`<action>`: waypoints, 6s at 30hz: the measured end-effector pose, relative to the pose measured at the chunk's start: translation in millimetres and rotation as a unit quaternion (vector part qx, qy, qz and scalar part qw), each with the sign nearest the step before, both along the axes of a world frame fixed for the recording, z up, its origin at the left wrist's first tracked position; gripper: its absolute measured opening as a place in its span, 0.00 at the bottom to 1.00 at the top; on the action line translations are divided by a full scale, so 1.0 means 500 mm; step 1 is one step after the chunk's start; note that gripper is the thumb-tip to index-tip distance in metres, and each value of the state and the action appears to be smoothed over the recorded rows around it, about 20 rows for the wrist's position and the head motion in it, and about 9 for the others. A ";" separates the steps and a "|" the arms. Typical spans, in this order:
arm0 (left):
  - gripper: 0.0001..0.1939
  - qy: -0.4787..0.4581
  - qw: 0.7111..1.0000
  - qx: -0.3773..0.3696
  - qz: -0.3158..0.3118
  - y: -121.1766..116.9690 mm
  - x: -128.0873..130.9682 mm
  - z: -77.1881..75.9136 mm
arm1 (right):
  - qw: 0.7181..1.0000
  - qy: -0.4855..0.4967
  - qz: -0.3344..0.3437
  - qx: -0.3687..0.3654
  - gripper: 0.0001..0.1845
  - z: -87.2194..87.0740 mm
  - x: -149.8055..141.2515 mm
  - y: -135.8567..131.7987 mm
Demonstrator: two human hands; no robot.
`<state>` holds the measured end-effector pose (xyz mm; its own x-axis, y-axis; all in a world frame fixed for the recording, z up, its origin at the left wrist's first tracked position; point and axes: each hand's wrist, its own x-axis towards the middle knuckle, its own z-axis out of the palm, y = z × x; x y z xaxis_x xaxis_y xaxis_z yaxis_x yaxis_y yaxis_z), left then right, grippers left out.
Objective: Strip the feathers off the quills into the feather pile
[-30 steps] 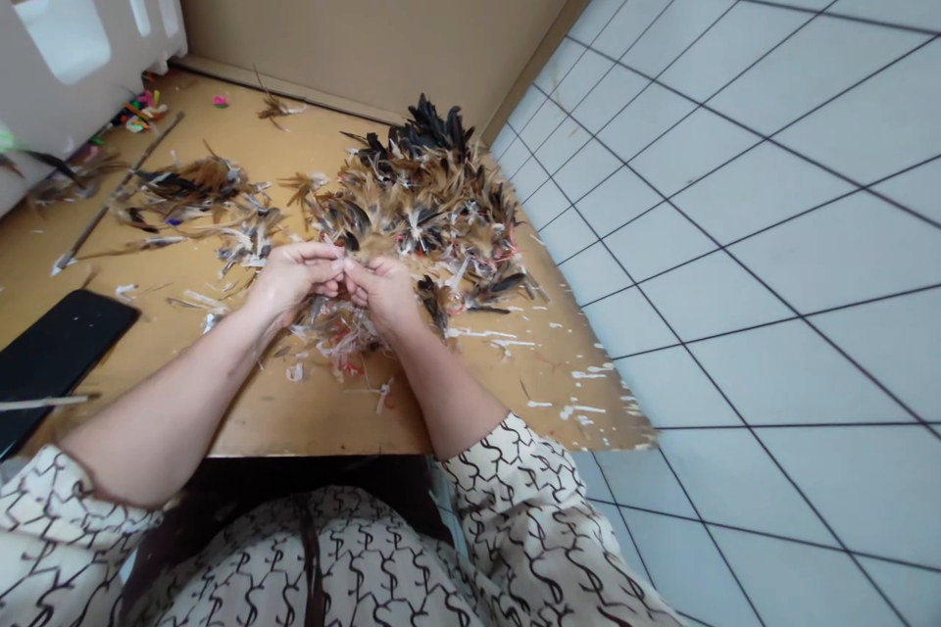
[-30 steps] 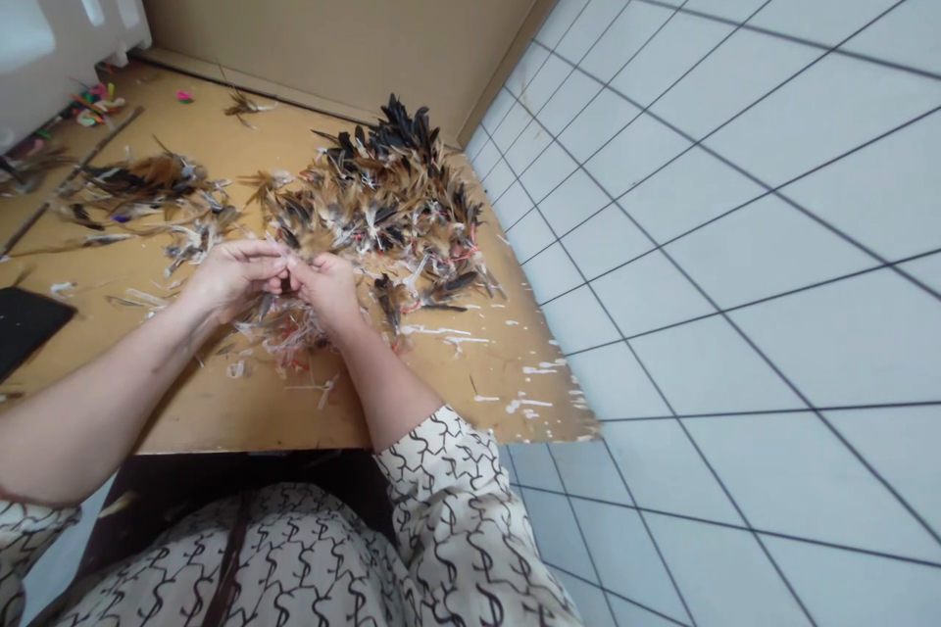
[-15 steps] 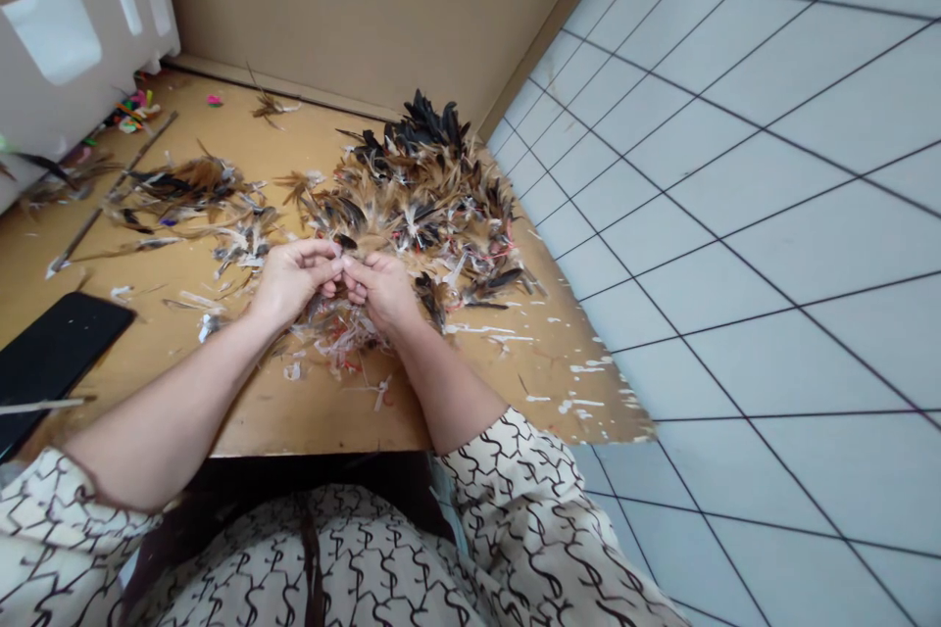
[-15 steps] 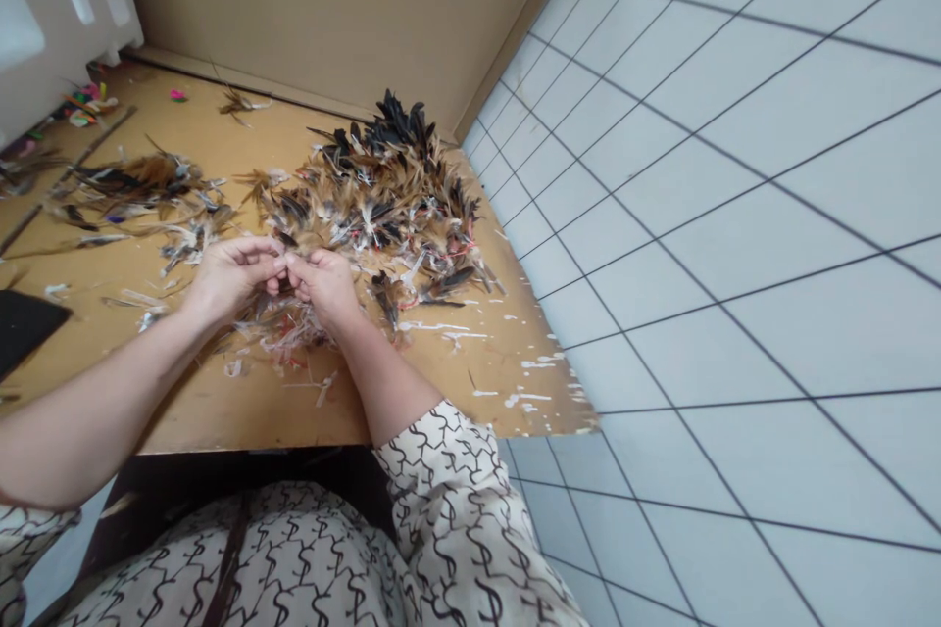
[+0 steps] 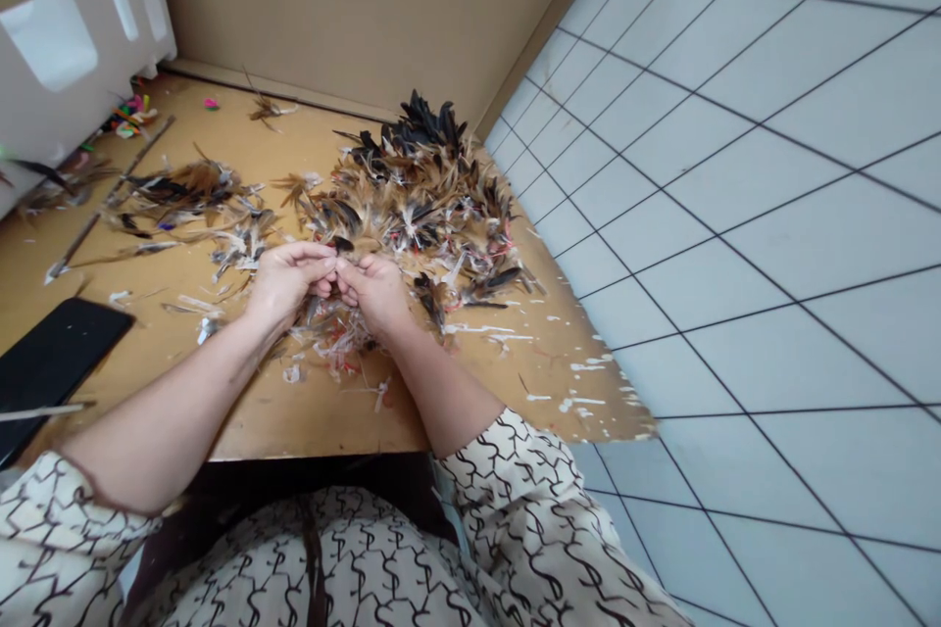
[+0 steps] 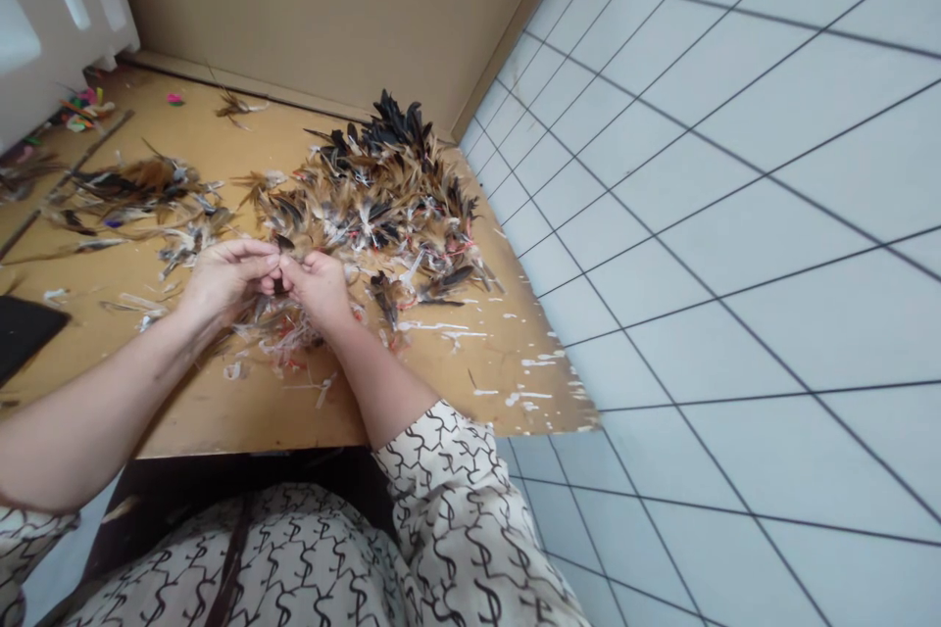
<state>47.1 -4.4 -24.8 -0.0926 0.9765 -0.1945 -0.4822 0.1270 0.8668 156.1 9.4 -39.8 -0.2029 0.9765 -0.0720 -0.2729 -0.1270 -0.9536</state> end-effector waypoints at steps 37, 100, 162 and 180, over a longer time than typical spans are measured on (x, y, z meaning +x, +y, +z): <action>0.05 0.108 0.994 0.023 0.021 0.009 0.000 -0.015 | 0.913 -0.256 -0.090 0.305 0.12 0.017 0.002 -0.027; 0.14 0.083 0.995 -0.012 -0.057 0.005 0.000 -0.004 | 0.991 -0.085 0.026 0.098 0.17 0.003 0.029 0.019; 0.12 0.153 0.978 -0.027 -0.136 0.014 -0.024 -0.004 | 0.986 -0.139 0.018 0.086 0.07 -0.004 0.017 0.013; 0.09 0.100 0.986 -0.039 -0.129 0.012 -0.011 -0.011 | 0.754 -0.443 -0.050 0.482 0.09 -0.028 0.018 0.010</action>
<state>41.7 1.5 -30.3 0.1119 0.9554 -0.2731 -0.2450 0.2929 0.9242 165.3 14.4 -53.9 -0.4143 0.6688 0.6173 0.5643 0.7209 -0.4023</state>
